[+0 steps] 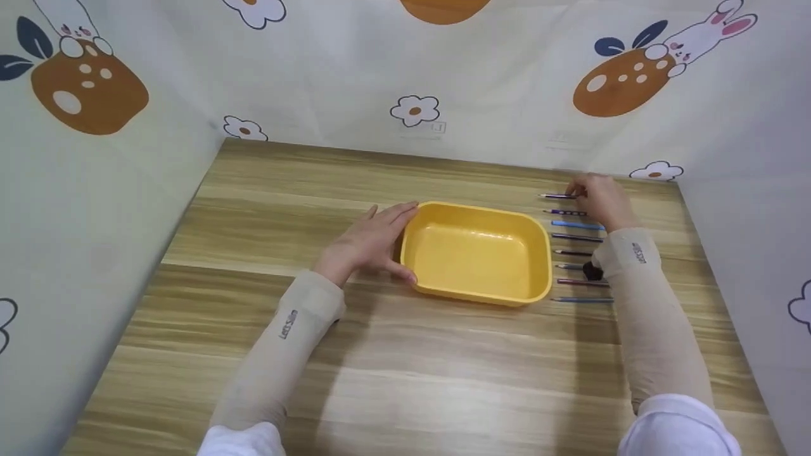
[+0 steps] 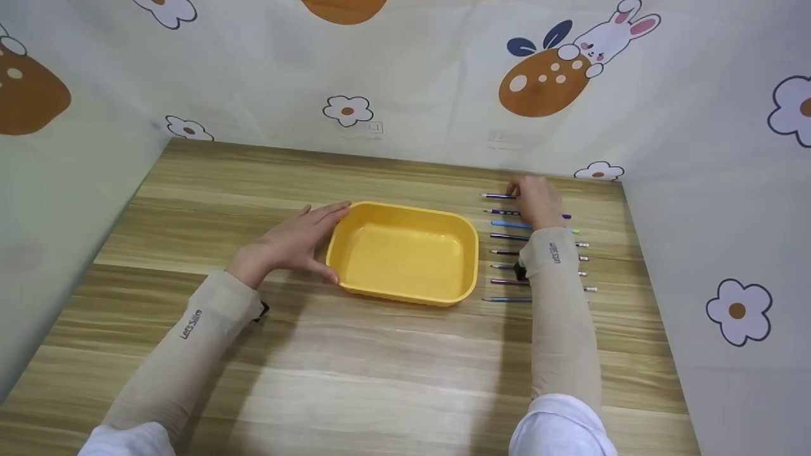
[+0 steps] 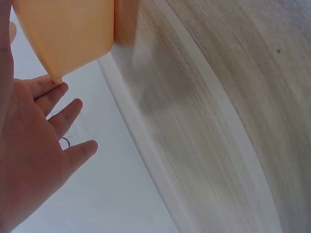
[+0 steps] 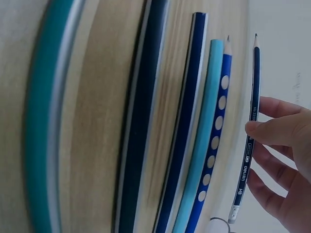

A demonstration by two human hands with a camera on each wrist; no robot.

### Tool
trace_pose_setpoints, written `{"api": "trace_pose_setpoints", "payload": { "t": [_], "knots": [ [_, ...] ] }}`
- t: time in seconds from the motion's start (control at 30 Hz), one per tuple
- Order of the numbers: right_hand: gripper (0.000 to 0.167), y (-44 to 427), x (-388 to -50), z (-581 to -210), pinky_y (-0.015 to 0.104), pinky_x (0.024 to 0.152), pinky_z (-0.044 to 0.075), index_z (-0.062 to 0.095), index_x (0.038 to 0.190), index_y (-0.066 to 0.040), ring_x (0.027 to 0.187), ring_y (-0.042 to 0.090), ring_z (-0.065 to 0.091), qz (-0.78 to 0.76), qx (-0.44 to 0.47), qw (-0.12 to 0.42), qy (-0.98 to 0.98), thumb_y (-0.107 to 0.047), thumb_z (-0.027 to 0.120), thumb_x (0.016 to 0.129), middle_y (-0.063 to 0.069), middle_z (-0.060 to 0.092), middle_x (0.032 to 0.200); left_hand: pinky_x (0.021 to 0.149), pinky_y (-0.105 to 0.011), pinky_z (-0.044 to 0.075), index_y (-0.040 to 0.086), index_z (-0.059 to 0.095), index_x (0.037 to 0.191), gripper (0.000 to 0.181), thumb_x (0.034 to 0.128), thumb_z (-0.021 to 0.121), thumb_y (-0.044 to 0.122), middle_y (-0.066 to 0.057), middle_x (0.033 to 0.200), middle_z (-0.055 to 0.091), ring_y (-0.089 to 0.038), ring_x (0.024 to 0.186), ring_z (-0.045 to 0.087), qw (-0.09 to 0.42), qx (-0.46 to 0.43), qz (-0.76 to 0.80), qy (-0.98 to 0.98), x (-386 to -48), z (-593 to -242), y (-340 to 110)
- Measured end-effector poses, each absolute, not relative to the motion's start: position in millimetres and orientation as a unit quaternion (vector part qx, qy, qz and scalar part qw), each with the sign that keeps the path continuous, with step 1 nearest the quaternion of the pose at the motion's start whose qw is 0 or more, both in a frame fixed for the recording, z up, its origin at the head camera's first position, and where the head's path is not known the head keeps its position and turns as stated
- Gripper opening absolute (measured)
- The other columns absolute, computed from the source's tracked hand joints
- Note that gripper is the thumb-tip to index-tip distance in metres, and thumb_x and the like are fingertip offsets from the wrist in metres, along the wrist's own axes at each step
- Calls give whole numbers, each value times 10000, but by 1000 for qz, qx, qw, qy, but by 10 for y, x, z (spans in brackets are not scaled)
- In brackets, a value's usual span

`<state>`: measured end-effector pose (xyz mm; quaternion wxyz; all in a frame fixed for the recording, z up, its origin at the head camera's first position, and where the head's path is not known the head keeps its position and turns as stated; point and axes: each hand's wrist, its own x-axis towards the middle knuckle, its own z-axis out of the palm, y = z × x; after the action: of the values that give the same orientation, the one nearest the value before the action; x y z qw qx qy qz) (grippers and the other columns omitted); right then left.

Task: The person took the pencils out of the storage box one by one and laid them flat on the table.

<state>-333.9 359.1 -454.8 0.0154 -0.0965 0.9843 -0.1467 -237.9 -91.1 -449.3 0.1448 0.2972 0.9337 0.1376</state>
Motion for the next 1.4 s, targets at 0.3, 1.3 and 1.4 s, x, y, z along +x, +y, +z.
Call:
{"api": "trace_pose_setpoints", "payload": {
  "t": [0.3,1.3,1.4],
  "knots": [
    [302,3690,-3325,-4654,574,884,501,718,1057,16,965,406,606,-137,-56,59,987,106,534,835,252,681,1040,1287,-540,71,154,104,1616,1368,594,736,808,-9,1698,104,-220,1567,139,153,298,144,931,-2345,-4513,-857],
    [408,3808,-3052,-4223,666,1158,287,528,1369,15,1397,488,354,-167,-86,106,976,-119,584,988,289,445,1474,1277,-564,128,128,251,1587,1131,748,662,765,-46,1660,254,-272,1546,204,118,284,121,944,-2460,-4515,-832],
    [452,3790,-2955,-4218,657,1183,257,497,1410,-14,1443,472,300,-163,-84,88,979,-98,599,978,265,383,1534,1279,-546,143,129,307,1568,1023,813,599,754,-57,1630,320,-284,1528,249,98,278,122,948,-2474,-4531,-832]
  ]
}}
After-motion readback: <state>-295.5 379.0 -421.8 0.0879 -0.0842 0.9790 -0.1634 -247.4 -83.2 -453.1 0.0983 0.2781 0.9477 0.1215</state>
